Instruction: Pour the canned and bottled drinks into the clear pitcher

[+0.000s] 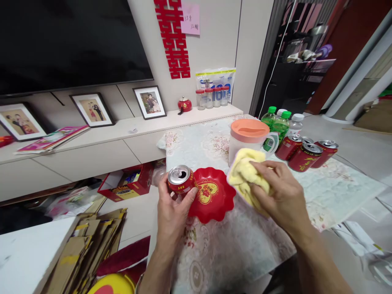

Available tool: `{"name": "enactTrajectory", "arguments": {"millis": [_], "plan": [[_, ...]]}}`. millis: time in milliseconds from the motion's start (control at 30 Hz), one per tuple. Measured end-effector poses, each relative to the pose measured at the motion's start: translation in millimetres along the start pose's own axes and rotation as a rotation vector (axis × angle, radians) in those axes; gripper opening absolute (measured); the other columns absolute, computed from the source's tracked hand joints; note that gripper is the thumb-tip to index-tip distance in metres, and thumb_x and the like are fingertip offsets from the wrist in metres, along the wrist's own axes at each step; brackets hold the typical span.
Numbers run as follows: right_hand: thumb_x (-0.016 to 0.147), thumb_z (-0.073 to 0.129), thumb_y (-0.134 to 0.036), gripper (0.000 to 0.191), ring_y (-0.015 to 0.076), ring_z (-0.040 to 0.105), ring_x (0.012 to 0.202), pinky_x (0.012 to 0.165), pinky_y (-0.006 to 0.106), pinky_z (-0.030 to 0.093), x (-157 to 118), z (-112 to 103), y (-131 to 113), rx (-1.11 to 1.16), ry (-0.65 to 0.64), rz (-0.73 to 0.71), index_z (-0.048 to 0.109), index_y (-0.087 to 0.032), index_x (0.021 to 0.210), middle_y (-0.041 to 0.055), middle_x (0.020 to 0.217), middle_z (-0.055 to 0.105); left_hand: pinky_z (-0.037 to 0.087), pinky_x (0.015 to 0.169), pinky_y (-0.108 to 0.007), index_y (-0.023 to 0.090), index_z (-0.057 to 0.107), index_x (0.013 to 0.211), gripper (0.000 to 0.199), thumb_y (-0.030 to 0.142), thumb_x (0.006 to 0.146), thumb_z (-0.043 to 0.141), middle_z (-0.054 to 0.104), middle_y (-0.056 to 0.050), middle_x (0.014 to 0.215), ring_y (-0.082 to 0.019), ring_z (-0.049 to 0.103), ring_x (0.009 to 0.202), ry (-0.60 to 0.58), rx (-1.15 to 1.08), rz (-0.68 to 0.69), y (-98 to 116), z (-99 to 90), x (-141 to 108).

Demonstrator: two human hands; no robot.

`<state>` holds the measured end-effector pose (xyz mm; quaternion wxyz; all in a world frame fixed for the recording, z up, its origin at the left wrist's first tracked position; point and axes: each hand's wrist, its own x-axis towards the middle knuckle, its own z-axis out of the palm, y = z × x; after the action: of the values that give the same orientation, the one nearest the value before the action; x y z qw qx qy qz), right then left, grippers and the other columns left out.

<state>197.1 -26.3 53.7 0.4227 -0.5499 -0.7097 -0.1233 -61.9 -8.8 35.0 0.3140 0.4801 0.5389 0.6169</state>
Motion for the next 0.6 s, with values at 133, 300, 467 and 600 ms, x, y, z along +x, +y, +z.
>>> {"name": "enactTrajectory", "arguments": {"millis": [133, 300, 467, 600], "plan": [[0.093, 0.058, -0.016, 0.037, 0.0338, 0.065, 0.115, 0.085, 0.047, 0.053, 0.4, 18.2, -16.8, -0.1, -0.251, -0.162, 0.073, -0.021, 0.128, 0.0184, 0.127, 0.066, 0.062, 0.098, -0.043, 0.025, 0.052, 0.133, 0.071, 0.04, 0.073, 0.088, 0.07, -0.01, 0.129, -0.026, 0.075, 0.11, -0.009, 0.006, -0.012, -3.4, -1.5, -1.4], [0.099, 0.054, -0.013, 0.026, 0.0342, 0.062, 0.108, 0.082, 0.047, 0.044, 16.7, 37.4, -39.4, -0.256, -0.659, -0.222, 0.078, -0.02, 0.107, 0.0176, 0.121, 0.071, 0.06, 0.102, -0.047, 0.024, 0.05, 0.136, 0.077, 0.042, 0.072, 0.088, 0.068, -0.011, 0.132, -0.028, 0.073, 0.114, -0.027, 0.041, -0.03, -7.1, -0.2, -1.6], [0.094, 0.059, -0.01, 0.022, 0.0291, 0.064, 0.095, 0.079, 0.043, 0.044, 18.9, 67.8, -50.7, -0.177, -0.806, -0.274, 0.078, -0.017, 0.085, 0.0138, 0.096, 0.073, 0.063, 0.094, -0.043, 0.024, 0.049, 0.137, 0.079, 0.043, 0.071, 0.088, 0.068, -0.011, 0.13, -0.026, 0.075, 0.107, -0.043, 0.02, -0.04, -7.3, 2.9, -2.5], [0.09, 0.059, -0.007, 0.022, 0.0292, 0.065, 0.095, 0.079, 0.041, 0.044, 22.2, 76.2, -47.0, -0.081, -0.83, -0.22, 0.079, -0.016, 0.083, 0.0153, 0.095, 0.074, 0.061, 0.101, -0.046, 0.024, 0.048, 0.139, 0.08, 0.043, 0.073, 0.087, 0.066, -0.012, 0.134, -0.027, 0.073, 0.113, -0.072, 0.033, -0.041, -10.8, 3.4, -2.8]]}}
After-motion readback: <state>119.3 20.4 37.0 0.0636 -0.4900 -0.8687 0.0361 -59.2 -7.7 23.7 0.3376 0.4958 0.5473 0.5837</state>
